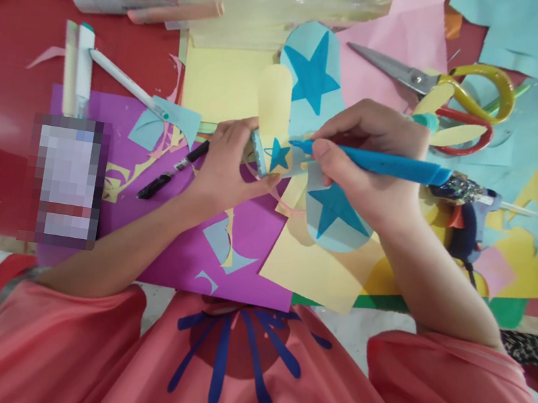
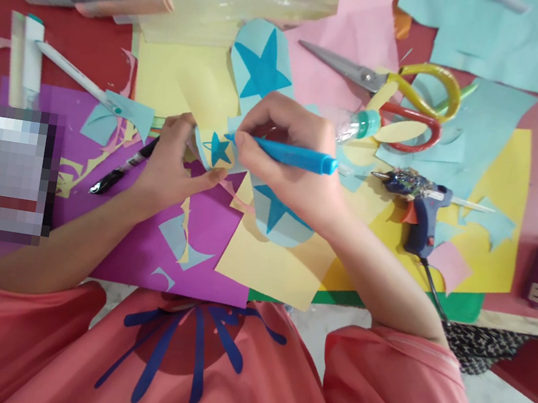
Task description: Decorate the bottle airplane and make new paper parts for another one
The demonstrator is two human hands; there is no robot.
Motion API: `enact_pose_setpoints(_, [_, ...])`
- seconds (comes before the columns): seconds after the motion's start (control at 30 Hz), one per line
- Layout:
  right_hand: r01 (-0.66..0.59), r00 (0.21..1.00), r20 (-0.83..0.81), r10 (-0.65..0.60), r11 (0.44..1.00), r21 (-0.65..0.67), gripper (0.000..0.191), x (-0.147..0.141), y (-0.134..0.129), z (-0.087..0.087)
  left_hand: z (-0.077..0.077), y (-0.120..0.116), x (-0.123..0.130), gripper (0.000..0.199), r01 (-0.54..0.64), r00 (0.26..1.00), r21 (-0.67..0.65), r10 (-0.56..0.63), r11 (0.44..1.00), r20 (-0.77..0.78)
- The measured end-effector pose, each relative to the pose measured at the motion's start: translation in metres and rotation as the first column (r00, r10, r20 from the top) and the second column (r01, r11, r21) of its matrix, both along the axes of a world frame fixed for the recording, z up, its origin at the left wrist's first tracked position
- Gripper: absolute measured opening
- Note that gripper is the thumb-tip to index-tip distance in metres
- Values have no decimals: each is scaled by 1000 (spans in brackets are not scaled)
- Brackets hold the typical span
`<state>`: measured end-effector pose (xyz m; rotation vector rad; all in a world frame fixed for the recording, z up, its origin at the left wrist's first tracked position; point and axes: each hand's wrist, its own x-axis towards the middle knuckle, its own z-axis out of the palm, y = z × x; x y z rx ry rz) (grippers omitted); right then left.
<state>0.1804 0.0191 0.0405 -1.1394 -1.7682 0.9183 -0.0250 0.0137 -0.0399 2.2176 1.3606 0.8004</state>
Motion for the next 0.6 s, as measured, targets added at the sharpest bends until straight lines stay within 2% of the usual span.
enact_pose_setpoints(0.27, [-136, 985, 112, 130, 989, 50, 4, -4, -3, -1, -4, 0, 5, 66, -41, 999, -23, 41, 999, 13])
enact_pose_setpoints(0.43, [-152, 980, 136, 143, 987, 51, 8, -3, -2, -3, -4, -1, 6, 66, -50, 999, -18, 50, 999, 9])
enact_pose_setpoints(0.6, [-161, 982, 122, 147, 981, 107, 7, -4, -3, -3, -1, 0, 4, 66, -28, 1000, -28, 28, 999, 7])
